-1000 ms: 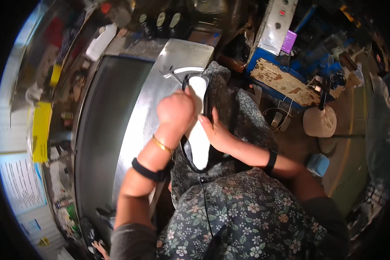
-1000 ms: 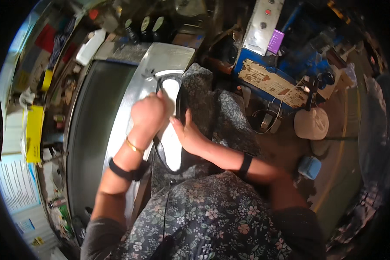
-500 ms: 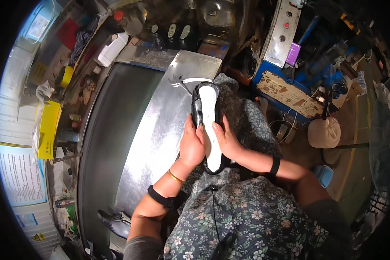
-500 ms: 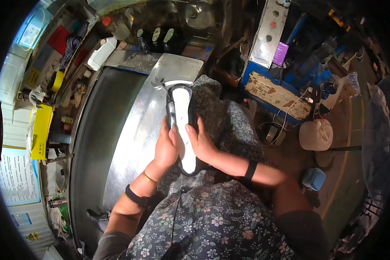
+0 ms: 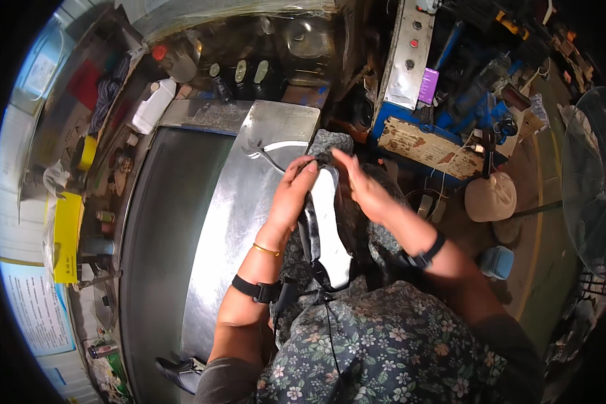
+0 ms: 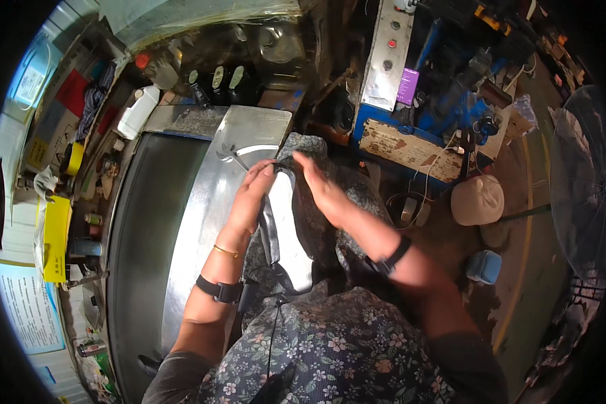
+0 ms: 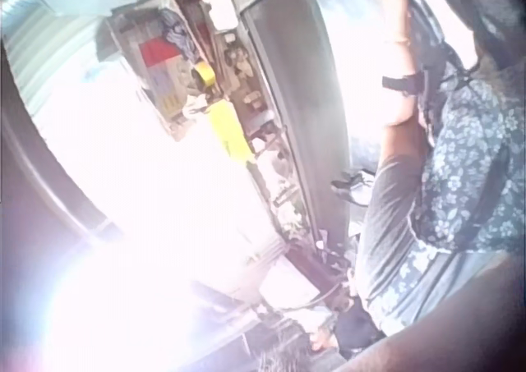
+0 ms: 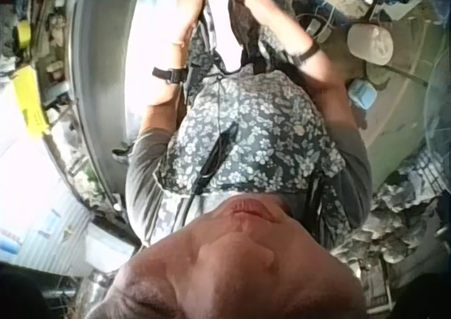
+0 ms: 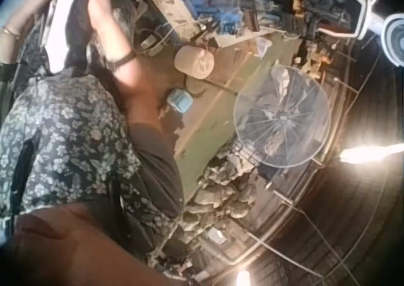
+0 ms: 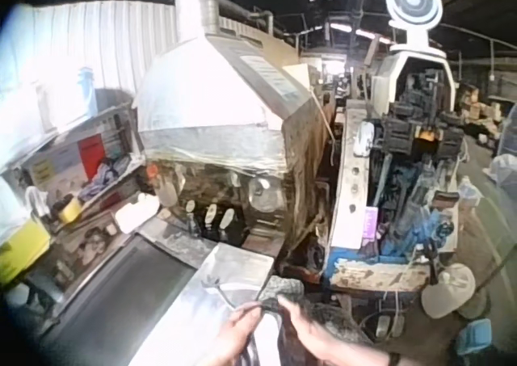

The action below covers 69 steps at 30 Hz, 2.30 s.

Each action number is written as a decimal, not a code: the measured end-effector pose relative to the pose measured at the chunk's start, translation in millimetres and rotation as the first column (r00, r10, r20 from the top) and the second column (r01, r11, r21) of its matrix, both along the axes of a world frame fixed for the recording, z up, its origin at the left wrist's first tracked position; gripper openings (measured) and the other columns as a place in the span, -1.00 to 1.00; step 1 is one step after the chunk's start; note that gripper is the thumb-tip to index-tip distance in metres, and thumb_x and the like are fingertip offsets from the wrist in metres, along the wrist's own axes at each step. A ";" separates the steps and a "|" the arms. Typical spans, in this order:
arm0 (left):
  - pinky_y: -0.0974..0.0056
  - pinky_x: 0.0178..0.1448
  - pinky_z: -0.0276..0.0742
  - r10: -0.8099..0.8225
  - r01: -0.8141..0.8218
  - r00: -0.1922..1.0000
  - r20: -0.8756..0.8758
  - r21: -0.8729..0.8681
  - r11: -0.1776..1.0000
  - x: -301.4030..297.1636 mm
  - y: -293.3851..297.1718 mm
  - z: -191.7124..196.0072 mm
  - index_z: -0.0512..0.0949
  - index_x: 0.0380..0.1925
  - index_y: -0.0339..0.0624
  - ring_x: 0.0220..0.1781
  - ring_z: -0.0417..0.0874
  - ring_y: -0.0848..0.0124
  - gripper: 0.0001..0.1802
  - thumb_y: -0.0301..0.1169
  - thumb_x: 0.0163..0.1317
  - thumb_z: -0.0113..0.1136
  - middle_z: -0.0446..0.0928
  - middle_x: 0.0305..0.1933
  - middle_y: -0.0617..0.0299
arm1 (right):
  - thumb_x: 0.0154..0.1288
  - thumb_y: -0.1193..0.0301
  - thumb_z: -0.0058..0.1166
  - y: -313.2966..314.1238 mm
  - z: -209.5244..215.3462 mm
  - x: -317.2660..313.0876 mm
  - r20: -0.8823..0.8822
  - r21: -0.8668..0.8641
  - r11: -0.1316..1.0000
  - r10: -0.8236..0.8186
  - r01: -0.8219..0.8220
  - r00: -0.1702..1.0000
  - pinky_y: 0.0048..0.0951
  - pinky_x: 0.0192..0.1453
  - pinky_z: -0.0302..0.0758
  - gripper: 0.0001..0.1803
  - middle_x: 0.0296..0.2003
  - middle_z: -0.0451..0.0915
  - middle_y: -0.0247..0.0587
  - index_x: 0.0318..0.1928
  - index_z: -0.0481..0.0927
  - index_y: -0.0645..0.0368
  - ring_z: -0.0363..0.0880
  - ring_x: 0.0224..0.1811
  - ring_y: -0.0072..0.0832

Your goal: Inspecting shoe components and placing them on a conveyor belt in a factory setting.

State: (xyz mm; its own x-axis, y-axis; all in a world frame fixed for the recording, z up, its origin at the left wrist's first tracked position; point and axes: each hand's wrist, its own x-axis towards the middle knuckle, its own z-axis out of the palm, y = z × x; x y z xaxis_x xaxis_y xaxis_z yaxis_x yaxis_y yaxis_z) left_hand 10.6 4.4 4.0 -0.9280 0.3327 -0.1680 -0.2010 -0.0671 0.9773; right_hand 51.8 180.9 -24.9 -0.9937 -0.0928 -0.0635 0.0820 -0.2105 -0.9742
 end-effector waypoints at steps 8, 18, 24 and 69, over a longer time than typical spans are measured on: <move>0.30 0.39 0.21 -0.169 0.062 0.957 0.237 0.401 0.914 1.2 -16.5 10.7 0.33 0.27 -0.28 0.32 0.33 0.41 -0.47 -0.28 0.38 0.12 0.38 0.26 0.13 | 0.53 0.35 -0.15 -32.9 13.5 -28.2 -0.202 -0.016 0.987 0.156 -0.162 0.967 -0.53 0.27 0.30 -0.71 0.04 0.54 -0.30 0.08 0.51 0.22 0.42 0.16 -0.55; 0.29 0.45 0.12 -0.151 0.153 0.984 -0.099 0.007 0.988 -1.6 -18.1 2.8 0.27 0.30 -0.24 0.35 0.29 0.38 -0.40 -0.22 0.36 0.17 0.32 0.29 0.16 | 0.55 0.36 -0.22 -22.8 37.5 -26.2 0.016 0.120 0.983 0.137 -0.138 0.990 -0.41 0.42 0.18 -0.55 0.25 0.41 -0.24 0.36 0.29 0.21 0.34 0.31 -0.43; 0.27 0.42 0.24 -0.242 0.242 0.970 -0.005 -0.008 0.970 -6.4 -31.4 6.1 0.12 0.40 -0.25 0.35 0.33 0.31 0.01 -0.31 0.01 0.52 0.30 0.32 0.07 | 0.42 0.47 -0.03 -22.1 16.6 -19.7 -0.103 -0.235 0.921 0.295 -0.311 0.950 -0.43 0.45 0.14 -0.38 0.38 0.21 -0.24 0.44 0.14 0.17 0.21 0.38 -0.47; 0.11 0.35 0.36 0.688 -0.518 0.235 -0.686 -0.688 -0.509 359.1 -384.9 -17.9 0.45 0.09 -0.39 0.28 0.46 0.00 -0.50 -0.40 0.15 0.25 0.49 0.16 -0.14 | 0.35 0.31 0.18 52.8 -127.9 -299.4 -0.018 0.650 0.758 0.092 -0.058 0.996 -0.34 0.44 0.17 -0.25 0.35 0.28 0.09 0.40 0.15 0.37 0.25 0.39 -0.24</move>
